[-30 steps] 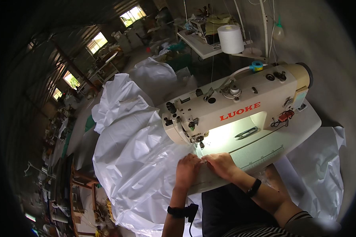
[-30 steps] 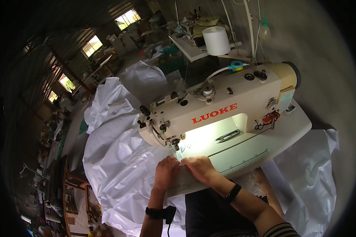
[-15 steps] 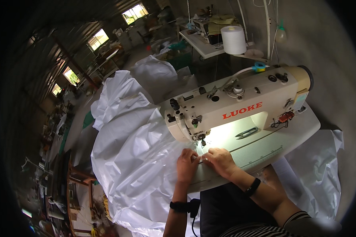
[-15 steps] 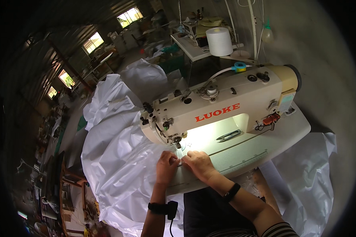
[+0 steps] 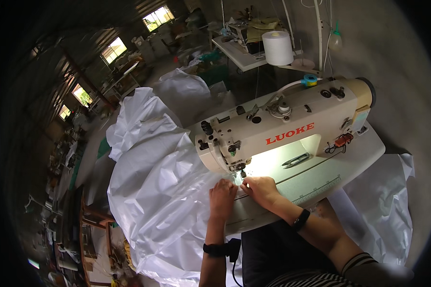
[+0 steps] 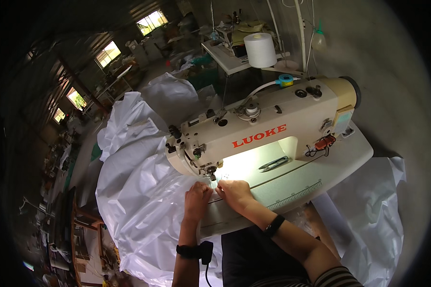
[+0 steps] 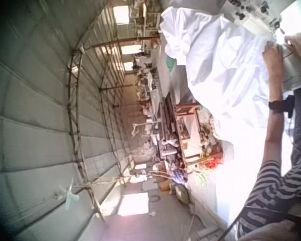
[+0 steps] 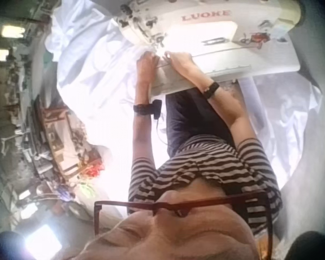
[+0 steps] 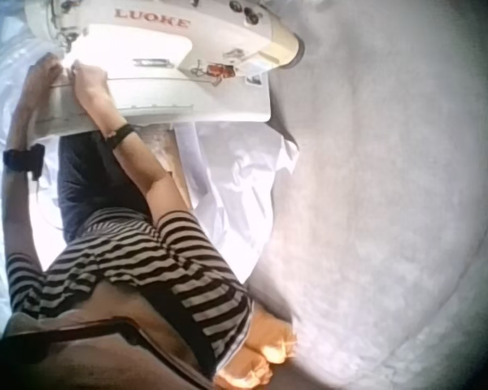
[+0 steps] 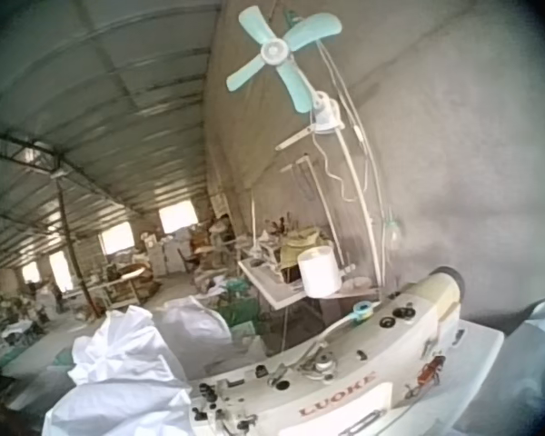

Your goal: Sewing large white plastic sheets using an industrial sewing machine.

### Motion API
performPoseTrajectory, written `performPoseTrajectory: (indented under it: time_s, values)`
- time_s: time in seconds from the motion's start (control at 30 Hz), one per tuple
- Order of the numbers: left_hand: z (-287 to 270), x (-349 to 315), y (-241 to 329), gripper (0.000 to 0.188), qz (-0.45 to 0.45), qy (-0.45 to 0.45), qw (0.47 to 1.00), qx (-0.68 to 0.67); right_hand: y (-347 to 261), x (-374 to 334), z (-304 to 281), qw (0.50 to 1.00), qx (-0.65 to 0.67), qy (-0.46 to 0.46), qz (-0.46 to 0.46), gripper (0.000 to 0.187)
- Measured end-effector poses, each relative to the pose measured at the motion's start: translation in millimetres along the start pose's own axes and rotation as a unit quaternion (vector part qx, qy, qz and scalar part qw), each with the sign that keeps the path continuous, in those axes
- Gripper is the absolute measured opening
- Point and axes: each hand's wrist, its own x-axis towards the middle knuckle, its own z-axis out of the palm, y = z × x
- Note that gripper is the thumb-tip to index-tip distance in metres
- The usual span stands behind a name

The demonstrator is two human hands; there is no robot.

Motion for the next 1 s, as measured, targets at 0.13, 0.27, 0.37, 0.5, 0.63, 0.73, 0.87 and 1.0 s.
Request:
performPoseTrajectory:
  time_s: [0.13, 0.27, 0.37, 0.5, 0.63, 0.73, 0.87, 1.0]
  values:
    - [8, 5, 4, 0.019, -0.02, 0.029, 0.996, 0.079, -5, 4, -1, 1.0, -0.01, -0.012, 0.026, 0.019]
    - [13, 4, 5, 0.02, -0.043, 0.078, 0.992, 0.094, -4, 3, 0, 1.0, -0.008, 0.02, 0.017, 0.016]
    - [15, 3, 1, 0.016, -0.044, 0.076, 0.993, 0.078, 1, -7, -1, 0.996, -0.012, 0.068, -0.049, 0.01]
    - [13, 5, 1, 0.009, -0.039, 0.098, 0.994, 0.037, -2, -13, -11, 0.988, -0.063, 0.087, -0.114, 0.002]
    - [-1, -4, 8, 0.011, 0.157, 0.158, 0.964, 0.147, -1, -15, -14, 0.99, -0.06, 0.078, -0.106, 0.002]
    - [0, -14, -3, 0.017, 0.183, 0.129, 0.969, 0.102, -1, -14, -13, 0.989, -0.064, 0.069, -0.113, 0.004]
    - [-1, -15, -7, 0.021, 0.178, 0.127, 0.972, 0.089, -3, -14, -11, 0.988, -0.064, 0.078, -0.12, 0.009]
    - [1, -17, -8, 0.02, 0.179, 0.135, 0.971, 0.083, -4, -15, -11, 0.987, -0.07, 0.083, -0.115, 0.011]
